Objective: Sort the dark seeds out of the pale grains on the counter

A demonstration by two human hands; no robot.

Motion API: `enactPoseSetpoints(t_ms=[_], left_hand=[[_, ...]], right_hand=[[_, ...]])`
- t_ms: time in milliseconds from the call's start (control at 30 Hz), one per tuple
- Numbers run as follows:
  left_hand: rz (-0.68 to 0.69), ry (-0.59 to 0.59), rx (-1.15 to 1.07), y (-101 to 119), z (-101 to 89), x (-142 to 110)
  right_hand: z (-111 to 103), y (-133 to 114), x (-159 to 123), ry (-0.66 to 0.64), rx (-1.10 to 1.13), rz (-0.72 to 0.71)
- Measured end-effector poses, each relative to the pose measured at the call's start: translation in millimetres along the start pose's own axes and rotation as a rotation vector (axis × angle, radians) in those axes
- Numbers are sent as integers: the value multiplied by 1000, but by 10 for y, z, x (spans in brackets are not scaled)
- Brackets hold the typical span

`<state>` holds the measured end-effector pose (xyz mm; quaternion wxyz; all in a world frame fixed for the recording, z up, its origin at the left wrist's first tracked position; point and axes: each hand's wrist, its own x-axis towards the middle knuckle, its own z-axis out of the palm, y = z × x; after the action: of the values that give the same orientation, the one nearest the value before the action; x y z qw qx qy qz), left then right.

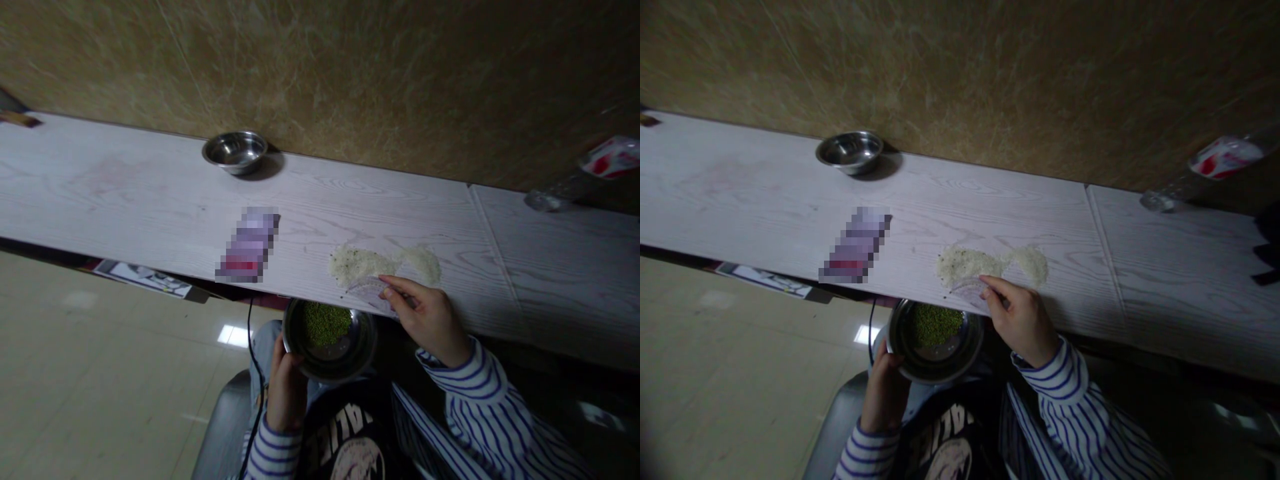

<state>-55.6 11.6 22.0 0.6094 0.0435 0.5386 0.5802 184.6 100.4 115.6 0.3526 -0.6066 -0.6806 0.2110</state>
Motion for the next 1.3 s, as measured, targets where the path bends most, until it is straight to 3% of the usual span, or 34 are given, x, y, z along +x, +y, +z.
enactPoseSetpoints(t_ms=[167, 567, 733, 900, 1133, 1200, 1300], left_hand=[[10, 16, -21, -26, 28, 2], [21, 0, -11, -61, 2, 24], [11, 24, -25, -42, -28, 32], [21, -44, -13, -71, -167, 88], [46, 0, -24, -142, -167, 130], [24, -55, -23, -146, -147, 117], [46, -46, -48, -135, -121, 84]], right_hand=[[11, -44, -9, -43, -10, -19], [11, 66, -58, 19, 72, 9], [124, -72, 16, -2, 44, -41], [183, -159, 84, -15, 8, -24], [78, 71, 142, 83, -18, 72], [35, 138, 162, 111, -23, 87], [-24, 182, 179, 143, -26, 83]])
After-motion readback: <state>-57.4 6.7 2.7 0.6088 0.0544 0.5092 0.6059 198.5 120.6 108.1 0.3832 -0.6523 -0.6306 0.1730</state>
